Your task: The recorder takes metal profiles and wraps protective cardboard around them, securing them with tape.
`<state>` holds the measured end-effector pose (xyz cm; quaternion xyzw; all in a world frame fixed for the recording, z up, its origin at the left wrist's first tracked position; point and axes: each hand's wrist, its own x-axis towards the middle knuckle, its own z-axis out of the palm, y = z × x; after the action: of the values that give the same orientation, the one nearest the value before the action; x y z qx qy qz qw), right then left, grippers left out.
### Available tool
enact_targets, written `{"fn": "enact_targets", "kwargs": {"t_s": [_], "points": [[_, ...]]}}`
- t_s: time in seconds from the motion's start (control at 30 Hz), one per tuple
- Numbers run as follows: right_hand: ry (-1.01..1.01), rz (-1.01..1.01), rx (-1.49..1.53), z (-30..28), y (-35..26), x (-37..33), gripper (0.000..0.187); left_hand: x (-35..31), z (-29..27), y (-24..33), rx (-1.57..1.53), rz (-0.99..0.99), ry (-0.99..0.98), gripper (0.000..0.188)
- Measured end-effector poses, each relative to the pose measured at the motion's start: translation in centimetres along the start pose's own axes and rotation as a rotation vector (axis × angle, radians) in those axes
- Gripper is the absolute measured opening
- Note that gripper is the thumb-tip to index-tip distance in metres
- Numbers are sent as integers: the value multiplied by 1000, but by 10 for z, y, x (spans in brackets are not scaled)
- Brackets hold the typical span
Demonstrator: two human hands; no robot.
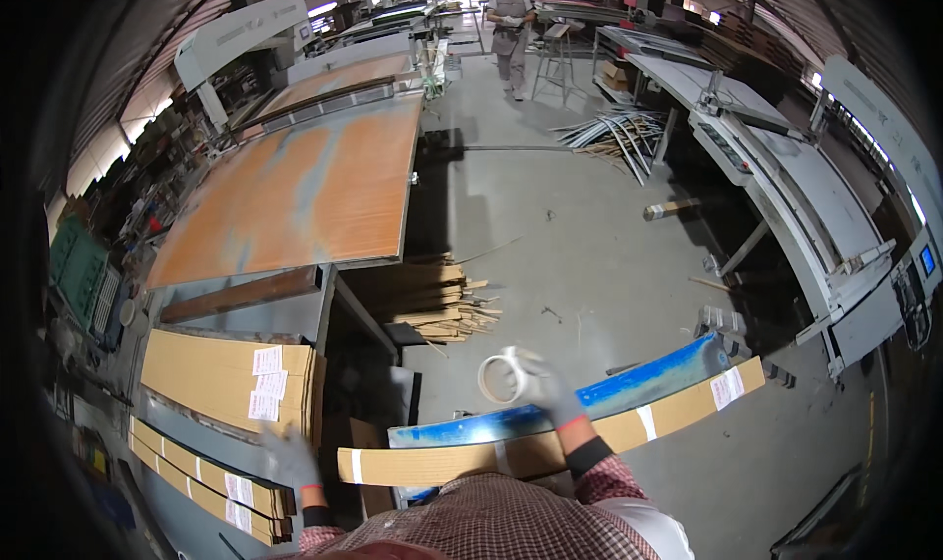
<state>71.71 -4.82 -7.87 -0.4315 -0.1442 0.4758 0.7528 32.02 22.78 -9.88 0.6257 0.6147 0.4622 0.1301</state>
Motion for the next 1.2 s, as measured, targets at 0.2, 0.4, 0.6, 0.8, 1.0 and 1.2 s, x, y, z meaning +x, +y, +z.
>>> {"fn": "enact_targets", "kwargs": {"t_s": [0.2,0.4,0.6,0.8,1.0,1.2], "points": [[197,-259,215,-50,-68,-135,46,-137,31,140,-90,1089,-1339,84],[583,-142,282,-185,62,-274,51,-208,36,156,31,1321,-1259,90],[542,-414,562,-165,74,-255,53,-227,-52,154,9,1281,-1225,85],[284,-288,481,-85,37,-268,51,-251,-146,110,-159,1145,-1096,79],[187,-538,-68,41,15,-311,60,-291,-159,67,-523,665,-1011,68],[-10,89,-891,17,148,-324,98,-305,-135,87,-638,68,-1341,58]]}}
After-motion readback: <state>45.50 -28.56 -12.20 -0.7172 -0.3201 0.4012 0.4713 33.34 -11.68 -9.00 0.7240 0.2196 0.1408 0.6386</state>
